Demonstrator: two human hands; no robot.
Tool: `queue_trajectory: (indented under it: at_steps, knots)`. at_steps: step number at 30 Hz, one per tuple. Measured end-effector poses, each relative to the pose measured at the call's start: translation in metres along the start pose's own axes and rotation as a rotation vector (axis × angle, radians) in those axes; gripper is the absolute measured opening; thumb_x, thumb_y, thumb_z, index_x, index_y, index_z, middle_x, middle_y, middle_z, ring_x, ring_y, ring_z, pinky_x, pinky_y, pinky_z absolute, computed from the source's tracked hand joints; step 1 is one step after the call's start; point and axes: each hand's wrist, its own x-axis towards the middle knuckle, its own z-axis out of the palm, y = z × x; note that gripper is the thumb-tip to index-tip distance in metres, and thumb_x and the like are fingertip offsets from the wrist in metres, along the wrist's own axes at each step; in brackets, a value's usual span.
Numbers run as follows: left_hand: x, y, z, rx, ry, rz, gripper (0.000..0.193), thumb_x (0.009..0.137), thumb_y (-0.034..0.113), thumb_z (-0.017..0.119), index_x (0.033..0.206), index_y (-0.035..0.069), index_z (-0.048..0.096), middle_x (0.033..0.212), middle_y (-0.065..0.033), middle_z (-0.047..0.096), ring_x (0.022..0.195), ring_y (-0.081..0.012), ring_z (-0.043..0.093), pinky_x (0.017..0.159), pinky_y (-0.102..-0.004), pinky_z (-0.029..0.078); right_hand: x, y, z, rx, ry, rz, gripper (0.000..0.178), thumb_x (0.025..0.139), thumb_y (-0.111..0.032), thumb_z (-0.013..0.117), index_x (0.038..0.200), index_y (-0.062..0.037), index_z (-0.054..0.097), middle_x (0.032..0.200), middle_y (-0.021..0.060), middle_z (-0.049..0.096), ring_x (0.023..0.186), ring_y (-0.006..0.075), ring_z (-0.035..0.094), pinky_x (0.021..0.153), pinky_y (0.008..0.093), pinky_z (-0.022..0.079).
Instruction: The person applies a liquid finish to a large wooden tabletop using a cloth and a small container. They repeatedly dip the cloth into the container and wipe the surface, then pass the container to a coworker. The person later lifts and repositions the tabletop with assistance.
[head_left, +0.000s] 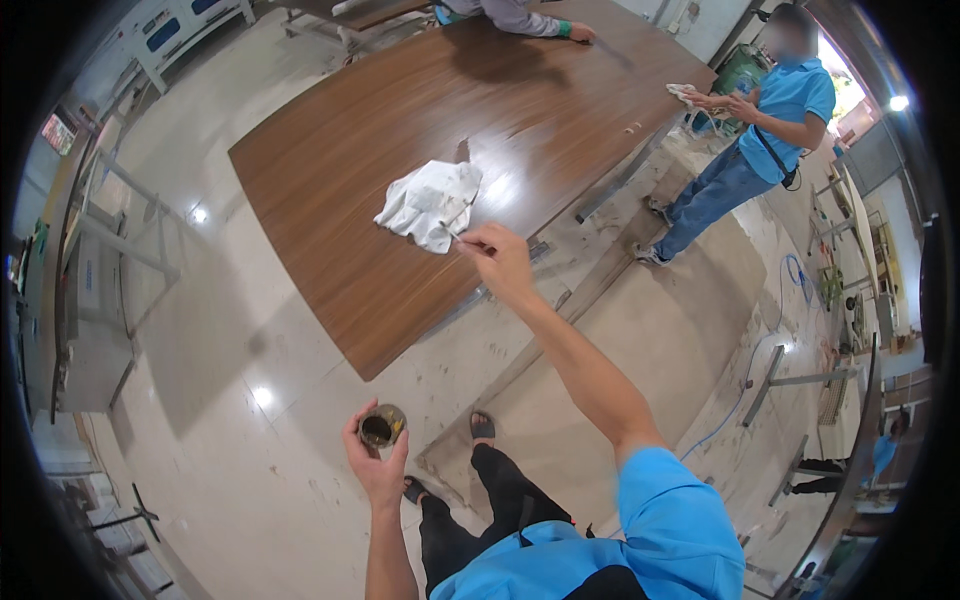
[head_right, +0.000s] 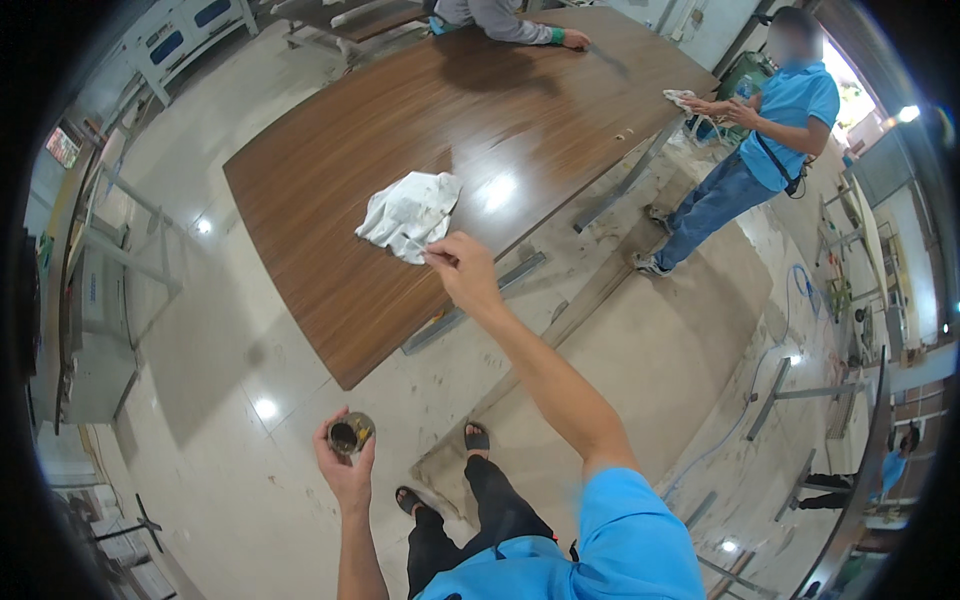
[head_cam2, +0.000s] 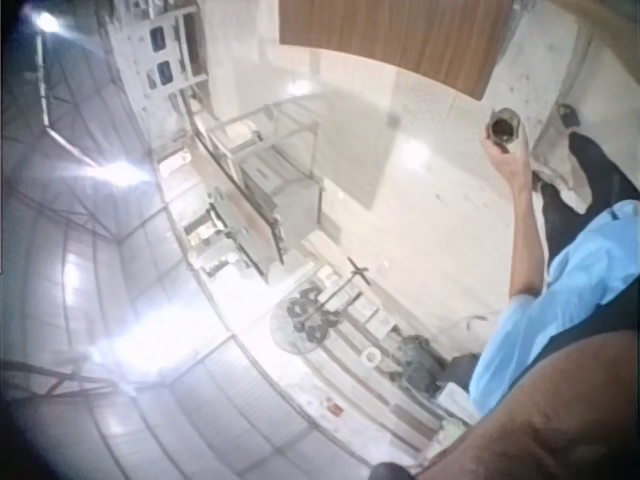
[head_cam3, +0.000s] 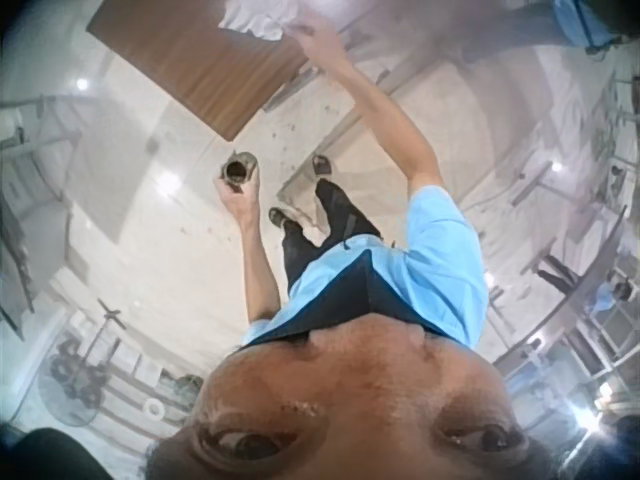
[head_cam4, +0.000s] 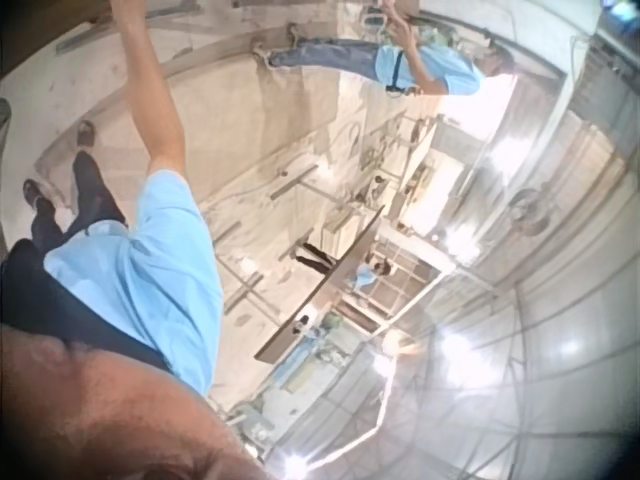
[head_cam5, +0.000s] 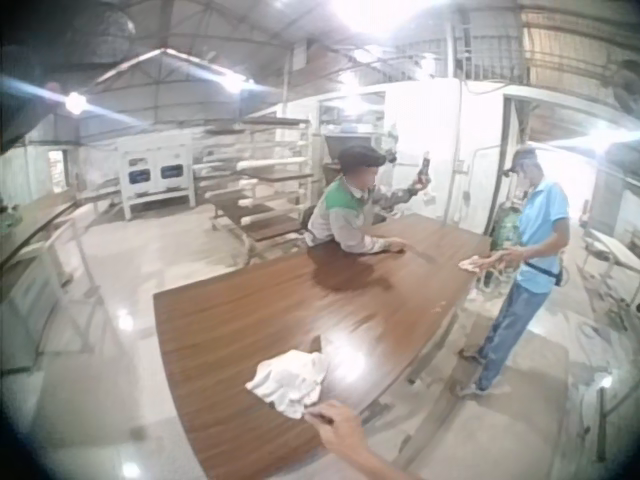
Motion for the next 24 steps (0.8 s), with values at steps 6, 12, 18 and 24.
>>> queue_trajectory:
  at_steps: [6, 12, 18, 24]
  knots:
    - [0.010, -0.014, -0.019, 0.096, -0.014, 0.028, 0.063, 0.083, 0.000, 0.081, 0.140, 0.002, 0.054, 0.135, -0.0101, 0.062, 0.122, -0.0191, 0.062, 0.106, -0.0335, 0.050, -0.105, -0.037, -0.003, 0.054, -0.036, 0.139, 0.016, 0.090, -0.002, 0.076, 0.106, 0.0006, 0.075, 0.090, 0.0083, 0.070, 0.076, 0.0149, 0.065, 0.068, 0.0302, 0.050]
    - [0.026, -0.033, -0.042, 0.206, -0.097, 0.080, 0.064, 0.081, -0.001, 0.082, 0.139, 0.002, 0.054, 0.136, -0.0114, 0.064, 0.119, -0.0191, 0.065, 0.105, -0.0336, 0.051, -0.181, -0.105, 0.036, -0.130, -0.289, -0.049, 0.012, 0.090, -0.001, 0.075, 0.103, -0.0023, 0.075, 0.089, 0.0093, 0.066, 0.077, 0.0238, 0.063, 0.068, 0.0346, 0.050]
    - [0.019, -0.032, -0.048, 0.273, -0.150, 0.101, 0.064, 0.078, 0.001, 0.084, 0.137, 0.005, 0.057, 0.132, -0.0124, 0.065, 0.117, -0.0238, 0.067, 0.103, -0.0355, 0.052, -0.192, -0.159, 0.055, -0.384, -0.463, -0.260, 0.017, 0.079, 0.001, 0.076, 0.095, -0.0040, 0.071, 0.091, 0.0086, 0.059, 0.088, 0.0278, 0.060, 0.073, 0.0400, 0.051]
    - [0.008, -0.027, -0.050, 0.306, -0.173, 0.245, 0.067, 0.074, -0.001, 0.084, 0.135, 0.005, 0.056, 0.135, -0.0134, 0.064, 0.122, -0.0316, 0.064, 0.104, -0.0388, 0.052, -0.198, -0.170, 0.062, -0.549, -0.562, -0.358, 0.019, 0.073, 0.001, 0.074, 0.090, -0.0048, 0.067, 0.093, 0.0078, 0.057, 0.092, 0.0297, 0.059, 0.075, 0.0419, 0.052]
